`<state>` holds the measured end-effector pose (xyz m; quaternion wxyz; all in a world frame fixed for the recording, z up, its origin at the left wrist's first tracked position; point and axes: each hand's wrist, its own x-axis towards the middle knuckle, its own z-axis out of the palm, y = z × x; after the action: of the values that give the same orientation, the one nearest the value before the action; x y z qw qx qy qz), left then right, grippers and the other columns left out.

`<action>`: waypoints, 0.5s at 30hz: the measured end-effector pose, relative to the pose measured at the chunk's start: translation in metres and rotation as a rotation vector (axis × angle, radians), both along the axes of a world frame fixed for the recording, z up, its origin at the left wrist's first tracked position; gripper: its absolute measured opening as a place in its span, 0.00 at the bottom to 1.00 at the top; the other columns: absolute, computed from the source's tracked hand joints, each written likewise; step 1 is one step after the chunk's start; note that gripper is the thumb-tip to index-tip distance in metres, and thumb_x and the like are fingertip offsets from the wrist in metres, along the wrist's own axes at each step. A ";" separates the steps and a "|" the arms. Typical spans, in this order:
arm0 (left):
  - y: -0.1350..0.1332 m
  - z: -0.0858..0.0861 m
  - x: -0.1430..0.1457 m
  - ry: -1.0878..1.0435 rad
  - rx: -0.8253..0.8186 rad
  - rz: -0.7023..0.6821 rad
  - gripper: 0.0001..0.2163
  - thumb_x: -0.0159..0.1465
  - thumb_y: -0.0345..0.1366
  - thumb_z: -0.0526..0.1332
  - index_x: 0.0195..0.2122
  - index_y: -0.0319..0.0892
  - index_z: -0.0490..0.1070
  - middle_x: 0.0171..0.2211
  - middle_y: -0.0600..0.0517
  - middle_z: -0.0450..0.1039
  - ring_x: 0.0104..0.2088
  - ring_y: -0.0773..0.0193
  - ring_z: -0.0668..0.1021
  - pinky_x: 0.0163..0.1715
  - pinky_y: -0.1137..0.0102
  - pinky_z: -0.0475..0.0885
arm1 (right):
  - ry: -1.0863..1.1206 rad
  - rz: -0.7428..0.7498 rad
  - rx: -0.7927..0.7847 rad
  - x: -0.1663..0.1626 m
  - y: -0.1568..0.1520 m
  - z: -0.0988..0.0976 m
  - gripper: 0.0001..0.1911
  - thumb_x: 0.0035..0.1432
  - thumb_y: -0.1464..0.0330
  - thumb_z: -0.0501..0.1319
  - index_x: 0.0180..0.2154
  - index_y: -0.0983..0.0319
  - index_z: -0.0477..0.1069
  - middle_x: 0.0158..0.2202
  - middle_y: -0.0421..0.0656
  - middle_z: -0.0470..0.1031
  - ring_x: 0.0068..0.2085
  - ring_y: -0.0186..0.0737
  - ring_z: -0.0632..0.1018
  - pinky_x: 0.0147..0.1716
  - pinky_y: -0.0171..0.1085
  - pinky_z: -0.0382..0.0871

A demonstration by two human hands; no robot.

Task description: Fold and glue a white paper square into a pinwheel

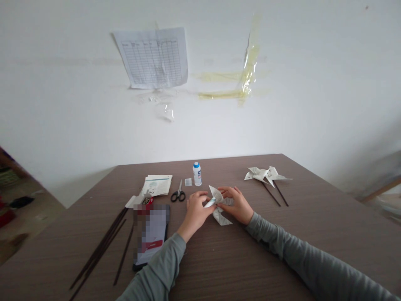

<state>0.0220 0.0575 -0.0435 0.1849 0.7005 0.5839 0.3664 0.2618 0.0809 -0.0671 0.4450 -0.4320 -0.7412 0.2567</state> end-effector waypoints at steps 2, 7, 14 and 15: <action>0.001 -0.001 0.000 0.006 -0.003 0.002 0.06 0.65 0.32 0.86 0.38 0.49 0.94 0.64 0.40 0.94 0.69 0.34 0.90 0.77 0.36 0.82 | 0.008 -0.002 0.004 0.001 0.001 -0.001 0.27 0.63 0.62 0.85 0.62 0.51 0.89 0.46 0.44 0.97 0.58 0.65 0.97 0.87 0.83 0.63; 0.002 -0.003 0.001 0.032 0.007 0.004 0.07 0.65 0.31 0.85 0.43 0.49 0.96 0.63 0.40 0.94 0.69 0.32 0.90 0.75 0.35 0.82 | 0.004 -0.011 0.021 0.001 0.003 -0.002 0.30 0.63 0.65 0.85 0.65 0.52 0.89 0.44 0.43 0.96 0.54 0.63 0.96 0.83 0.79 0.72; 0.002 -0.006 0.002 0.077 0.005 0.015 0.04 0.67 0.32 0.83 0.39 0.50 0.95 0.64 0.40 0.95 0.69 0.33 0.91 0.76 0.37 0.82 | -0.005 -0.031 0.035 0.000 0.003 0.000 0.28 0.62 0.66 0.85 0.62 0.52 0.89 0.43 0.42 0.96 0.52 0.60 0.96 0.79 0.72 0.77; 0.002 -0.007 0.002 0.079 0.007 0.014 0.04 0.67 0.32 0.83 0.37 0.50 0.94 0.64 0.41 0.95 0.69 0.33 0.91 0.76 0.37 0.82 | -0.008 -0.033 0.033 0.000 0.003 0.000 0.28 0.61 0.66 0.85 0.62 0.52 0.89 0.43 0.42 0.96 0.52 0.59 0.95 0.79 0.72 0.77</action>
<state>0.0239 0.0597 -0.0500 0.1570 0.7110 0.5942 0.3417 0.2618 0.0835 -0.0669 0.4535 -0.4377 -0.7399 0.2353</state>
